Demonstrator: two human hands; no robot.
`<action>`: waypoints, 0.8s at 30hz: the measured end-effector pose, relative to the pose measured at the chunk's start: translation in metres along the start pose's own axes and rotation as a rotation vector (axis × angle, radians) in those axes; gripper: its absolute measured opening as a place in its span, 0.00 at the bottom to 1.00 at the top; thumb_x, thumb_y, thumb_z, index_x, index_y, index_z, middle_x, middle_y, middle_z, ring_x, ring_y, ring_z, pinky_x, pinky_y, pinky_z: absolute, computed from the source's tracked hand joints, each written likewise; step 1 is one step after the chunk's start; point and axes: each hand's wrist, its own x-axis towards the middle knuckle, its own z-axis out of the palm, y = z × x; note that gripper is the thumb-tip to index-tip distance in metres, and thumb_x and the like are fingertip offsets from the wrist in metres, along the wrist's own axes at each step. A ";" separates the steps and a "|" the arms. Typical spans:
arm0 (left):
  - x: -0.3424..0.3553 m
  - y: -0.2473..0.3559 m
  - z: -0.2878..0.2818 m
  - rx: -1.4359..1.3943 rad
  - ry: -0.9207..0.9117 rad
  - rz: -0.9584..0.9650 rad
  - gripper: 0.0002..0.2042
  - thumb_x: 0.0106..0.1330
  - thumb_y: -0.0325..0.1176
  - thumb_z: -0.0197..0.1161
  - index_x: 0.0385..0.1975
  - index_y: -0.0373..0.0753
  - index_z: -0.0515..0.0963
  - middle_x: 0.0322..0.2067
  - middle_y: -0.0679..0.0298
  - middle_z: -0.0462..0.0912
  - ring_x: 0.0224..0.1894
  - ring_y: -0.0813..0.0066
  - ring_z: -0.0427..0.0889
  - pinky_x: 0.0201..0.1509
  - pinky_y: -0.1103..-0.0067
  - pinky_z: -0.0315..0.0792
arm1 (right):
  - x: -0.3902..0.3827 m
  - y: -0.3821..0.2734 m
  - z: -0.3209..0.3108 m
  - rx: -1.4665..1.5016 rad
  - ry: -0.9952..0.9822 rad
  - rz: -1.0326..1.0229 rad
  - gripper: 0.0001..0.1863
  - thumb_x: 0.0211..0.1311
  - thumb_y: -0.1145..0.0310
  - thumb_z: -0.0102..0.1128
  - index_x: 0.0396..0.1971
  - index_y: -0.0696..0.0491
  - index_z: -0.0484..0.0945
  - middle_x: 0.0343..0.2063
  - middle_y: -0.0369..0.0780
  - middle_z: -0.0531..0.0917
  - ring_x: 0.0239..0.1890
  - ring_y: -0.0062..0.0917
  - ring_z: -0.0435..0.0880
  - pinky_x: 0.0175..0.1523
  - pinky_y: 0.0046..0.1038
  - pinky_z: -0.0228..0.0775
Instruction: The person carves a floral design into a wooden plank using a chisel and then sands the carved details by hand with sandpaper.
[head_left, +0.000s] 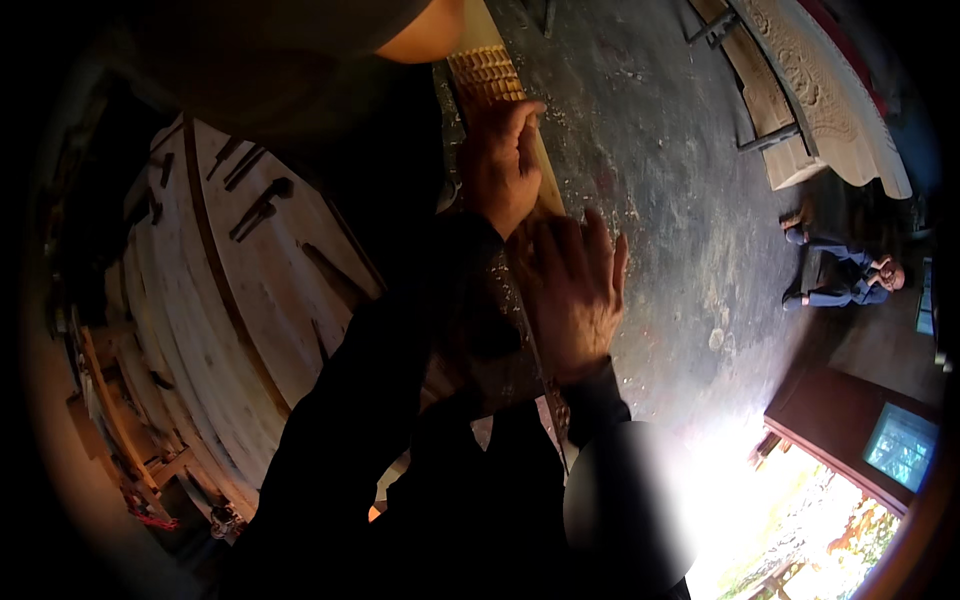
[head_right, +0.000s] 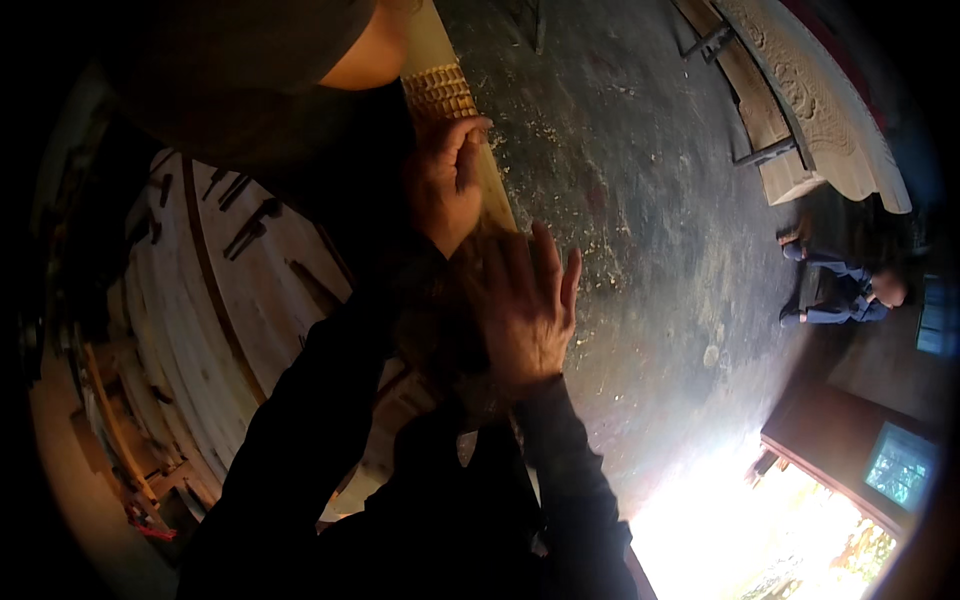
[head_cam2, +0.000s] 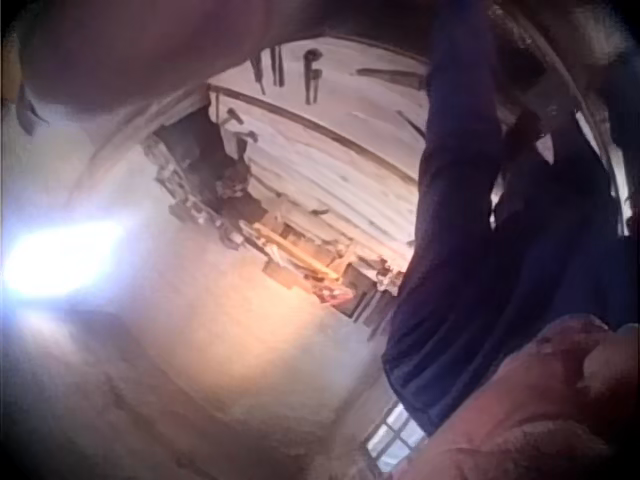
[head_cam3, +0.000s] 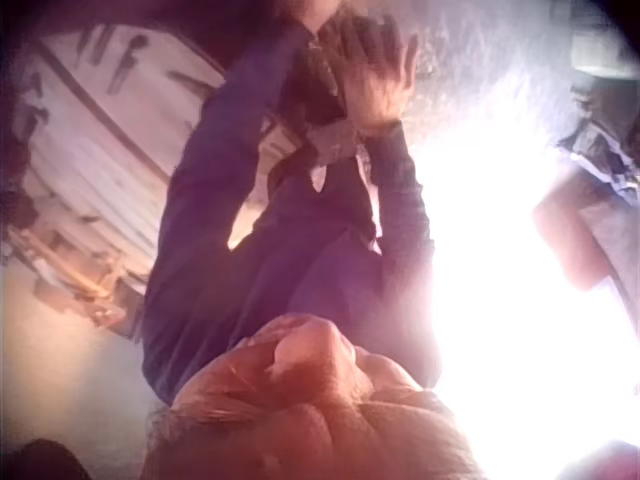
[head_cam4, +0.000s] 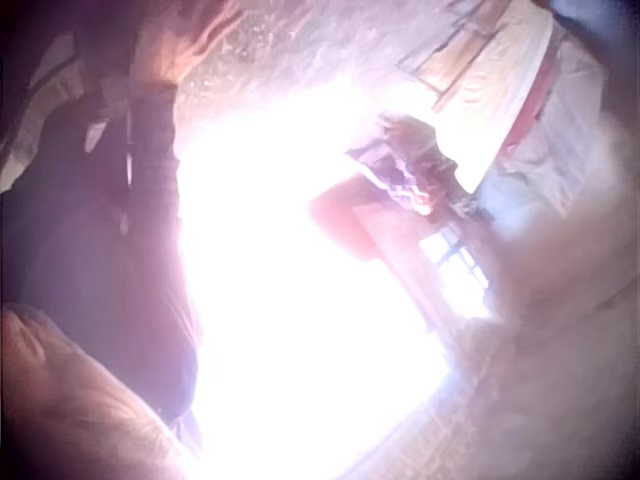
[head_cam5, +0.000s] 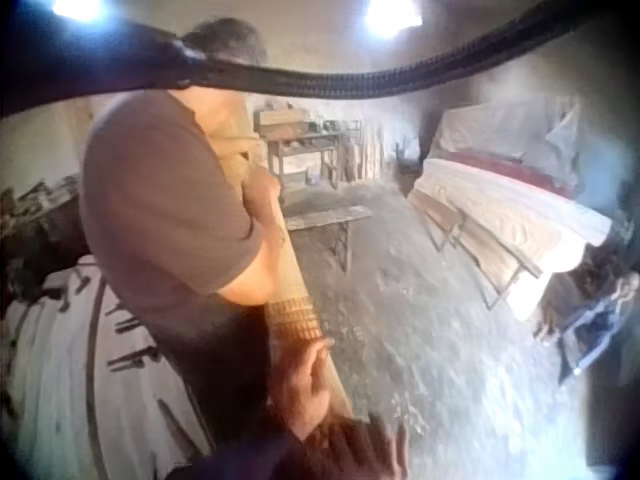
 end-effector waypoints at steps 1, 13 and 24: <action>0.002 0.002 0.000 -0.013 0.001 -0.011 0.10 0.78 0.23 0.63 0.53 0.41 0.85 0.48 0.55 0.91 0.51 0.48 0.90 0.54 0.62 0.83 | -0.002 0.000 0.002 -0.007 0.004 0.005 0.22 0.72 0.55 0.72 0.60 0.49 0.87 0.64 0.38 0.83 0.79 0.40 0.72 0.82 0.62 0.61; -0.005 0.002 -0.001 0.011 0.000 0.000 0.08 0.79 0.25 0.63 0.53 0.40 0.85 0.47 0.54 0.91 0.52 0.48 0.90 0.54 0.61 0.83 | 0.008 -0.003 -0.006 -0.009 -0.021 0.003 0.21 0.71 0.58 0.73 0.59 0.51 0.87 0.63 0.38 0.84 0.78 0.41 0.73 0.82 0.61 0.62; -0.001 0.001 0.001 0.053 -0.020 -0.002 0.11 0.78 0.24 0.62 0.54 0.43 0.85 0.47 0.55 0.91 0.51 0.49 0.90 0.54 0.61 0.83 | -0.014 0.000 0.006 -0.014 0.053 0.037 0.24 0.68 0.61 0.74 0.61 0.52 0.87 0.64 0.40 0.84 0.79 0.41 0.72 0.83 0.61 0.60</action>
